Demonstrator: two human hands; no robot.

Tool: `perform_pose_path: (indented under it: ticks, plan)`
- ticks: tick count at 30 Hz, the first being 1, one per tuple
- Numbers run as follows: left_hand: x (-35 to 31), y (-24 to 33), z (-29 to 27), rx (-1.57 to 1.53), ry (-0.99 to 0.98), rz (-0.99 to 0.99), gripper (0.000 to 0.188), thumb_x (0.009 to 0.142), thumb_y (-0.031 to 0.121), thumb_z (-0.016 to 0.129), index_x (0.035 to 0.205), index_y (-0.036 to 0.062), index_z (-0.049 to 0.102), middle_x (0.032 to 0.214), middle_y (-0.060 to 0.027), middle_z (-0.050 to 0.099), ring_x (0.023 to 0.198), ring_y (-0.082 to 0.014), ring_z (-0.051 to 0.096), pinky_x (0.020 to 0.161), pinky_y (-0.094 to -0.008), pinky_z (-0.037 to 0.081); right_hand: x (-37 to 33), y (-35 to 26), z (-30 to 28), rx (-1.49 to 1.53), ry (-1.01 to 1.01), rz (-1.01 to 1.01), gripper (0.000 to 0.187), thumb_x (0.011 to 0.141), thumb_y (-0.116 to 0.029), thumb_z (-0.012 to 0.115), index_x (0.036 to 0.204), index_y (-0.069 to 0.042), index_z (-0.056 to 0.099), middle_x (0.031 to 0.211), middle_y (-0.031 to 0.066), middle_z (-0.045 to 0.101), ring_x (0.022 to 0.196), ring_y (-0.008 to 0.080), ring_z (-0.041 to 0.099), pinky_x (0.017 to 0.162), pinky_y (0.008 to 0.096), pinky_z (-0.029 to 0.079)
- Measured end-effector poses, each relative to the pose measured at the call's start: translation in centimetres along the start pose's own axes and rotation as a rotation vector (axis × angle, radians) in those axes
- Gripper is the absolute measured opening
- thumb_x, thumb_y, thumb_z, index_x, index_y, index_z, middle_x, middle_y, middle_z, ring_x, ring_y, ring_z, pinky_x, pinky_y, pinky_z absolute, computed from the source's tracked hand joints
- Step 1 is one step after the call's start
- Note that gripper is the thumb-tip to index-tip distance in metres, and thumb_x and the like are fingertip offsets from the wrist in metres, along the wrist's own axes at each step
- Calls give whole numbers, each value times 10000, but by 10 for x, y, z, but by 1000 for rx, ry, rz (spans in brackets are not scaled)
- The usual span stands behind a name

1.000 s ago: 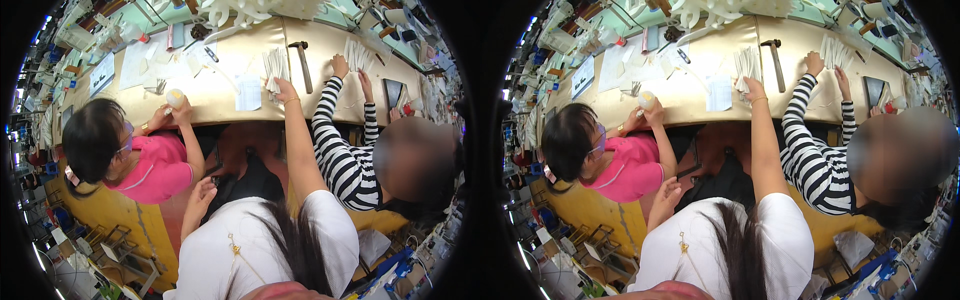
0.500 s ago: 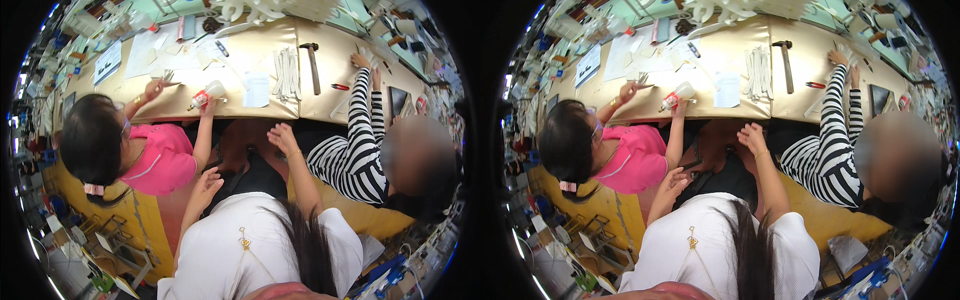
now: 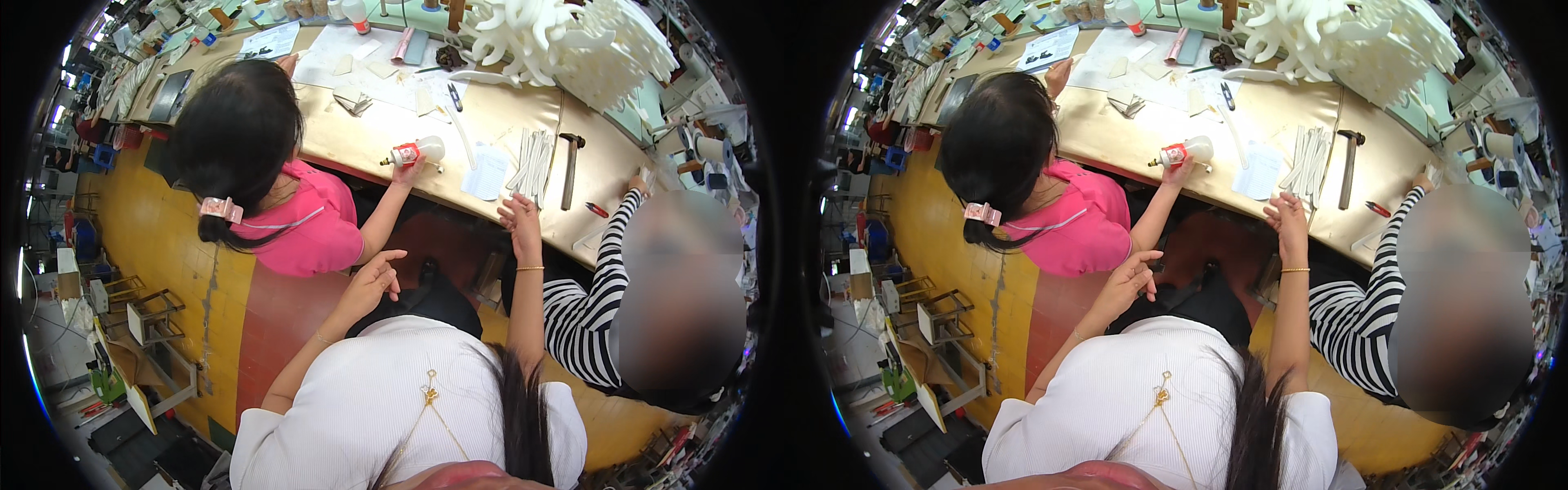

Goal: The person wraps white fabric strips around a cylindrical object using a thin white cord. They repeatedly wind the cord around the fabric-covered cylinder, then cut the cord with a utility knife. The person handles multiple fabric strips and a spool of cord throughout the process.

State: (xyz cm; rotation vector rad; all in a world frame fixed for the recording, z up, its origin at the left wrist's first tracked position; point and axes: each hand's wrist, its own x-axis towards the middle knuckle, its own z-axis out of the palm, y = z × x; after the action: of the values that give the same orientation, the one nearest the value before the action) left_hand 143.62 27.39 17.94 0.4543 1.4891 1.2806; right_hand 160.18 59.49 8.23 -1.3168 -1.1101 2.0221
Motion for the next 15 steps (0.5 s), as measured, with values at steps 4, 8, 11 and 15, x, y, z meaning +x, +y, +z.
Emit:
perform_pose_path:
  ticks: [4,8,11,15]
  plan:
    - [-3,-3,2,1,16,6,349,1052,136,509,1387,37,517,674,-6,550,530,-78,526,504,-233,430,-16,30,13,27,-82,70,253,1041,-194,596,1263,-81,551,1083,70,691,908,177,716,733,282,578]
    - [-9,5,8,-1,24,-69,372,1033,159,578,1371,22,506,599,30,503,432,-60,451,414,-228,366,-40,51,27,-8,-142,183,223,1041,-197,598,1237,-93,576,1068,49,696,919,162,711,765,290,568]
    - [-8,12,14,-8,65,-91,377,1002,155,649,1321,8,513,596,38,503,420,-58,443,395,-225,350,-51,54,29,-51,-179,209,219,1042,-207,600,1230,-96,583,1079,43,694,935,156,705,793,289,556]
    - [-4,-6,13,-5,139,-50,349,950,126,728,1206,-2,527,619,31,526,436,-60,469,397,-217,361,-61,48,31,-121,-194,183,252,1033,-230,612,1240,-90,579,1091,39,687,911,131,694,797,266,535]
